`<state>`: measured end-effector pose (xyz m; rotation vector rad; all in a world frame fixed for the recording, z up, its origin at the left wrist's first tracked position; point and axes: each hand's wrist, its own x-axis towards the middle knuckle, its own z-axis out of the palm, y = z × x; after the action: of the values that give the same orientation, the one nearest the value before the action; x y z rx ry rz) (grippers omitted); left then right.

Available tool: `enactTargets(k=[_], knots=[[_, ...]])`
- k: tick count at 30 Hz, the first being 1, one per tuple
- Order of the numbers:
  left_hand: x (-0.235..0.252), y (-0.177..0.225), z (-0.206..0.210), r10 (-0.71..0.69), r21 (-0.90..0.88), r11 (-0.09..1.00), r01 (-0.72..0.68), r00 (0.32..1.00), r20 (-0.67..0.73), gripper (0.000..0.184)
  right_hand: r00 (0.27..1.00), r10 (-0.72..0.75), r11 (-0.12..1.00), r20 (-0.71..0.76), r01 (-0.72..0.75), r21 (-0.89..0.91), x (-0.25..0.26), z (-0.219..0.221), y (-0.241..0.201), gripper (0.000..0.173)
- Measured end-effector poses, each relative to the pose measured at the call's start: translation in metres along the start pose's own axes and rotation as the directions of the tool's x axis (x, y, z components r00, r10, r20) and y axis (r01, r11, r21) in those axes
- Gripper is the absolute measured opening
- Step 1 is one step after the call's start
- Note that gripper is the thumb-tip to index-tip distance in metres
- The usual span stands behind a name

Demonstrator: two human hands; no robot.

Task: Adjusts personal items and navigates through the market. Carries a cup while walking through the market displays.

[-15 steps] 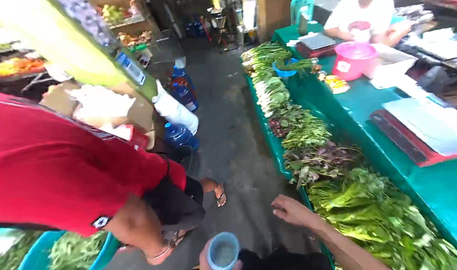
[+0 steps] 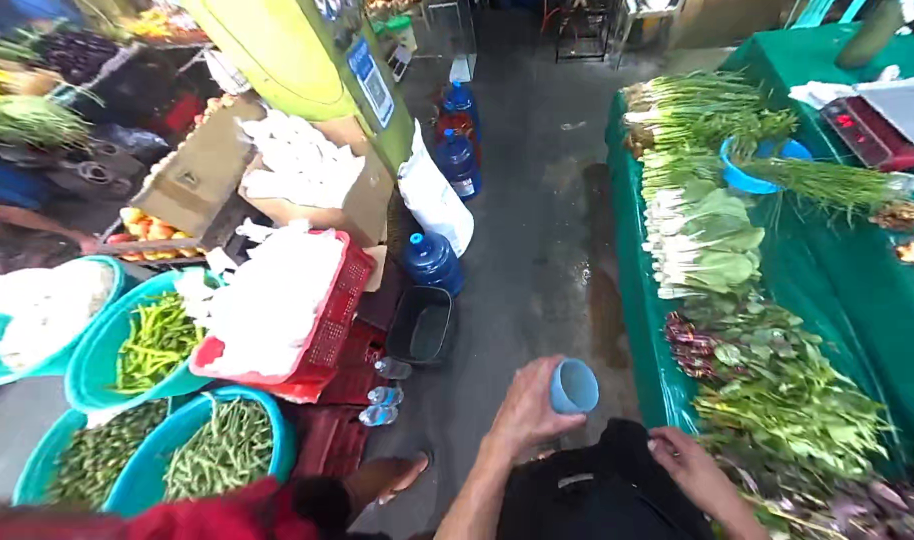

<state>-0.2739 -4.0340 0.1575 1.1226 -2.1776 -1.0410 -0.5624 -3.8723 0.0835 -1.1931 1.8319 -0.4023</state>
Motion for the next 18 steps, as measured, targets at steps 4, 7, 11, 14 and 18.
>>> enactTargets(k=[4, 7, 11, 14, 18], knots=[[0.127, -0.041, -0.051, 0.074, -0.041, 0.996, -0.078, 0.993, -0.093, 0.092, 0.995, 0.002, 1.0, -0.097, -0.001, 0.011, 0.113, -0.04, -0.035, 0.036], [0.194, -0.087, -0.06, -0.021, -0.086, 0.996, 0.01, 0.991, -0.135, 0.091, 0.999, 0.007, 1.0, -0.032, -0.006, 0.005, 0.207, -0.058, -0.054, 0.038], [0.264, -0.136, -0.062, -0.297, -0.089, 0.953, 0.29, 0.952, -0.075, 0.089, 0.985, -0.049, 0.988, 0.166, 0.073, -0.137, 0.354, -0.084, -0.101, 0.038], [0.327, -0.143, -0.083, -0.392, -0.13, 0.914, 0.384, 0.919, -0.042, 0.089, 0.97, -0.097, 0.982, 0.225, 0.129, -0.135, 0.472, -0.127, -0.178, 0.039], [0.437, -0.175, -0.117, -0.381, -0.103, 0.922, 0.373, 0.922, -0.075, 0.09, 0.909, -0.236, 0.911, 0.343, 0.33, -0.248, 0.63, -0.186, -0.297, 0.044]])
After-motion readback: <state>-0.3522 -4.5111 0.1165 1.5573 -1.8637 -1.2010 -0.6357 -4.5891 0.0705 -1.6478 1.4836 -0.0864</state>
